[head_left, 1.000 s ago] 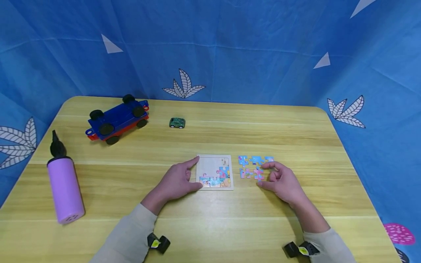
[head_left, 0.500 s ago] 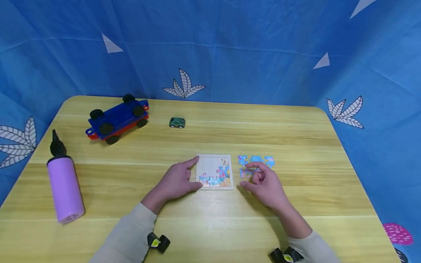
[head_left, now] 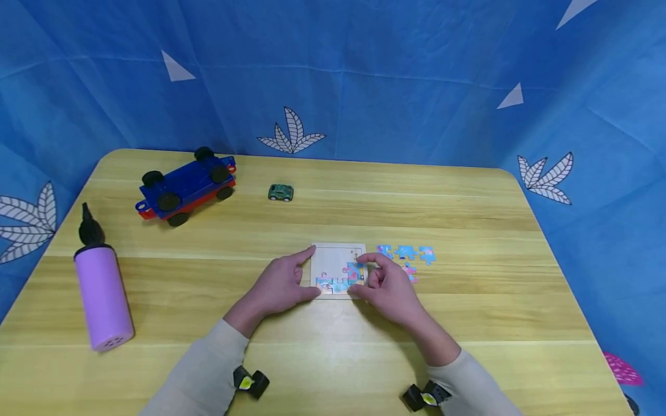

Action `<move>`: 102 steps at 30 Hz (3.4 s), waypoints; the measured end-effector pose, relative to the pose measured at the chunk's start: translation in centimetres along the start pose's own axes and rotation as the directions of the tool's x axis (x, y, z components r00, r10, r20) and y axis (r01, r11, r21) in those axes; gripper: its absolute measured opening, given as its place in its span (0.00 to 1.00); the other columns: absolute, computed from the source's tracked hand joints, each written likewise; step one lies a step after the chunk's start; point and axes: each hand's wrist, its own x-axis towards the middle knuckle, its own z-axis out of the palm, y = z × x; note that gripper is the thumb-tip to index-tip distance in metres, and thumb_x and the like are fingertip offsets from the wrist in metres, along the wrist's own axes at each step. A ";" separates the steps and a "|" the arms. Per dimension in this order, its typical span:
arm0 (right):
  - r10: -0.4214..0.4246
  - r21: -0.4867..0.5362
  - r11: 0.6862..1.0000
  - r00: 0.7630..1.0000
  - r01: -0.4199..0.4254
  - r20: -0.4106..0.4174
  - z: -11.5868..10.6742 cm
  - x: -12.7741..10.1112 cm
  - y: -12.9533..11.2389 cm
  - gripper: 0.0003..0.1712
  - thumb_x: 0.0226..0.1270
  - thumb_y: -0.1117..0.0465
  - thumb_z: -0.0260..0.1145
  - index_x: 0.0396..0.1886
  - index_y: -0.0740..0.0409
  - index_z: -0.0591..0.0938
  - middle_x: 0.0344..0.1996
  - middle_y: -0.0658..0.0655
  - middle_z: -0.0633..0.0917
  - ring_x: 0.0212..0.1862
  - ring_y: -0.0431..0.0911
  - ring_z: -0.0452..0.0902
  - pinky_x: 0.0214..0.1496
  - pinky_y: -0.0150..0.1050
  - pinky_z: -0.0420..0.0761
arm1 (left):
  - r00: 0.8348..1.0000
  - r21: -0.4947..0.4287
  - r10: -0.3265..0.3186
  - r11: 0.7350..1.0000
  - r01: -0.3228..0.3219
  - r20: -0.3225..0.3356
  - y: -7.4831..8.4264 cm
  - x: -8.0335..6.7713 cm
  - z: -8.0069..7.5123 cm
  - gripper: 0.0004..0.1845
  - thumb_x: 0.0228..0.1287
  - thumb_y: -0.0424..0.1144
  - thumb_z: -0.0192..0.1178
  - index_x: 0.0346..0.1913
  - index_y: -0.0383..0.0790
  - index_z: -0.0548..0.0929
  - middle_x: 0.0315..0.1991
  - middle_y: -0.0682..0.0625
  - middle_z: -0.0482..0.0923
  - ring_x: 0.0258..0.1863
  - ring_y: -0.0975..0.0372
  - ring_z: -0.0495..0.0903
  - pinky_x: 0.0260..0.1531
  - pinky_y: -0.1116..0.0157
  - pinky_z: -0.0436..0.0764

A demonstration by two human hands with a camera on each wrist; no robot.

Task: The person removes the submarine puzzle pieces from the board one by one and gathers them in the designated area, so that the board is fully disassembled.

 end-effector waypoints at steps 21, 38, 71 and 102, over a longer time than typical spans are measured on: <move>0.098 -0.094 0.991 0.995 -0.096 0.011 1.0 1.2 0.6 0.25 0.54 0.68 0.77 0.53 0.59 0.79 0.15 0.50 0.69 0.19 0.43 0.63 0.33 0.42 0.71 | 1.000 0.015 0.004 1.000 -0.004 0.007 0.0 0.0 -0.2 0.48 0.55 0.44 0.75 0.77 0.41 0.62 0.13 0.55 0.60 0.12 0.63 0.57 0.20 0.64 0.59; 0.094 -0.084 0.992 0.995 -0.095 -0.014 1.1 1.2 0.9 0.25 0.52 0.70 0.78 0.51 0.58 0.80 0.14 0.50 0.69 0.18 0.43 0.62 0.30 0.42 0.71 | 1.000 0.015 0.028 0.999 -0.028 0.001 -0.2 0.0 -0.1 0.48 0.55 0.43 0.75 0.77 0.39 0.62 0.12 0.56 0.58 0.12 0.65 0.55 0.19 0.65 0.59; 0.142 -0.001 0.990 0.990 -0.142 -0.016 0.9 1.2 1.0 0.26 0.51 0.71 0.77 0.51 0.61 0.79 0.15 0.50 0.68 0.18 0.43 0.61 0.30 0.40 0.70 | 1.000 -0.005 0.011 1.000 -0.011 0.003 -0.2 0.0 0.0 0.49 0.55 0.44 0.76 0.77 0.41 0.62 0.12 0.56 0.58 0.12 0.64 0.54 0.21 0.64 0.60; 0.045 -0.005 0.999 0.999 -0.045 0.028 0.0 -1.1 1.5 0.18 0.56 0.66 0.77 0.45 0.62 0.82 0.14 0.48 0.67 0.19 0.40 0.60 0.34 0.38 0.72 | 1.000 -0.018 0.027 0.999 -0.027 0.005 -0.3 0.0 0.1 0.49 0.55 0.43 0.76 0.77 0.40 0.61 0.12 0.56 0.57 0.12 0.64 0.54 0.21 0.64 0.61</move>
